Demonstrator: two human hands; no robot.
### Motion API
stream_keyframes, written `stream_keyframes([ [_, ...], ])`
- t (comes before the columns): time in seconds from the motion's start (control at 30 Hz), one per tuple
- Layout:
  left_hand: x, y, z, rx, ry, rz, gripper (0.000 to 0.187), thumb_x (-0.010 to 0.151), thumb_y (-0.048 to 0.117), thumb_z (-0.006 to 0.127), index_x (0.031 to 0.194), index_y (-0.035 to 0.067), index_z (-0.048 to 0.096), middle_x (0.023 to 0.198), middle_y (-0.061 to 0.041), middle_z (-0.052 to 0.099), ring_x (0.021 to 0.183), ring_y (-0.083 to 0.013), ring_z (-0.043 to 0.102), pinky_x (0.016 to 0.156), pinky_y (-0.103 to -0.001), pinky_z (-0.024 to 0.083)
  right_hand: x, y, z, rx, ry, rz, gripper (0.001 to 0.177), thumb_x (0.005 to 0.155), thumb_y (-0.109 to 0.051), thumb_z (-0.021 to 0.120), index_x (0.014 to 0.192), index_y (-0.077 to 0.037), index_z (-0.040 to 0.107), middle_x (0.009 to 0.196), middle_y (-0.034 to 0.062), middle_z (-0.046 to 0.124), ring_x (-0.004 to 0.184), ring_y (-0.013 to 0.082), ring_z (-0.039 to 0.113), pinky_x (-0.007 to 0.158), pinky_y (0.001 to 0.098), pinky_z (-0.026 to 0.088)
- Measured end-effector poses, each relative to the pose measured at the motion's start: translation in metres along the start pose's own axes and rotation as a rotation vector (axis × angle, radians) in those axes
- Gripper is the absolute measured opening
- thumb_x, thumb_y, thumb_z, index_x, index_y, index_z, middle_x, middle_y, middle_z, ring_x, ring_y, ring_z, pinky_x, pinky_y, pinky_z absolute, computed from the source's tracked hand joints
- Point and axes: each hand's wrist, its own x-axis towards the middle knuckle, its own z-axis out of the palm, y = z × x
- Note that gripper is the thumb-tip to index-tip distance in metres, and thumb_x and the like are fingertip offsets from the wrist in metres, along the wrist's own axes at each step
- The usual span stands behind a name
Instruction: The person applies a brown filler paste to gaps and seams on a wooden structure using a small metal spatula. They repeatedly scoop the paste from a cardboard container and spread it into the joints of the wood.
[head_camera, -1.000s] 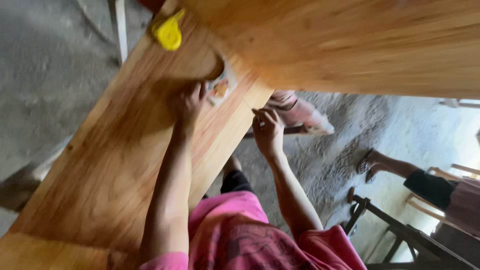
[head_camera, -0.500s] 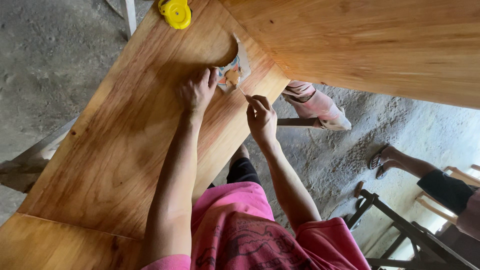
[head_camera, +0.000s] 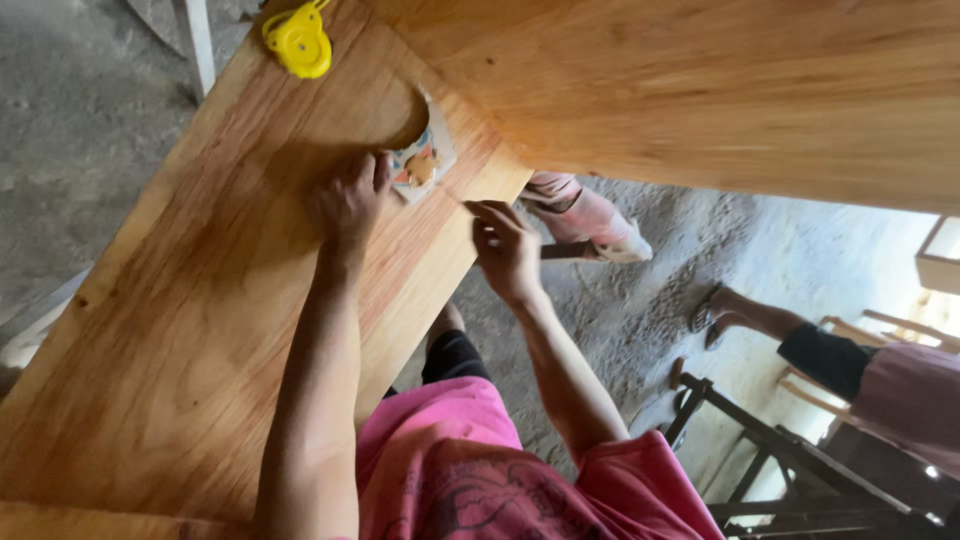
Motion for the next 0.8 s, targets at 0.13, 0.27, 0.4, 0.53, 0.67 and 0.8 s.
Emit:
stream_keyframes([
  [0.13, -0.004, -0.001, 0.002, -0.024, -0.017, -0.005, 0.039, 0.104, 0.043, 0.069, 0.075, 0.019, 0.062, 0.065, -0.005, 0.063, 0.051, -0.0277, 0.059, 0.045, -0.044, 0.045, 0.019, -0.025, -0.096, -0.332, 0.303, -0.350, 0.027, 0.088, 0.011, 0.072, 0.114, 0.002, 0.072, 0.115, 0.0147, 0.073, 0.104, 0.0276, 0.071, 0.085, 0.0389, 0.060],
  [0.27, -0.004, -0.003, 0.001, 0.009, -0.064, -0.022, 0.040, 0.106, 0.045, 0.068, 0.075, 0.020, 0.062, 0.066, -0.004, 0.064, 0.052, -0.0276, 0.060, 0.045, -0.044, 0.046, 0.037, -0.057, -0.162, -0.593, 0.467, -0.505, 0.033, 0.101, 0.018, 0.066, 0.128, 0.000, 0.071, 0.126, 0.0162, 0.066, 0.115, 0.0290, 0.070, 0.088, 0.0357, 0.061],
  [0.4, -0.006, -0.001, 0.000, -0.020, -0.067, -0.052, 0.041, 0.108, 0.043, 0.067, 0.075, 0.020, 0.062, 0.069, -0.004, 0.065, 0.052, -0.0279, 0.060, 0.043, -0.044, 0.045, 0.050, -0.078, -0.177, -0.747, 0.498, -0.558, 0.036, 0.101, 0.018, 0.070, 0.131, -0.002, 0.073, 0.126, 0.0136, 0.063, 0.111, 0.0248, 0.069, 0.082, 0.0331, 0.060],
  [0.53, -0.005, -0.001, -0.001, -0.008, -0.084, -0.046, 0.042, 0.108, 0.044, 0.067, 0.074, 0.019, 0.061, 0.068, -0.004, 0.065, 0.051, -0.0282, 0.060, 0.043, -0.044, 0.044, 0.054, -0.083, -0.172, -0.727, 0.528, -0.589, 0.039, 0.100, 0.019, 0.067, 0.132, -0.002, 0.072, 0.127, 0.0126, 0.060, 0.109, 0.0224, 0.068, 0.074, 0.0293, 0.058],
  [0.67, -0.005, -0.001, -0.002, -0.012, -0.075, -0.034, 0.042, 0.108, 0.042, 0.068, 0.074, 0.019, 0.060, 0.066, -0.005, 0.063, 0.051, -0.0283, 0.059, 0.044, -0.043, 0.044, 0.058, -0.072, -0.167, -0.736, 0.558, -0.573, 0.038, 0.102, 0.017, 0.069, 0.133, -0.004, 0.072, 0.128, 0.0113, 0.057, 0.099, 0.0180, 0.062, 0.065, 0.0287, 0.051],
  [0.8, -0.002, 0.000, -0.005, -0.013, -0.072, -0.044, 0.044, 0.107, 0.042, 0.071, 0.071, 0.019, 0.058, 0.065, -0.004, 0.062, 0.050, -0.0281, 0.058, 0.043, -0.043, 0.044, 0.061, -0.063, -0.164, -0.748, 0.593, -0.591, 0.037, 0.103, 0.016, 0.068, 0.134, -0.004, 0.071, 0.127, 0.0111, 0.057, 0.090, 0.0145, 0.060, 0.062, 0.0265, 0.049],
])
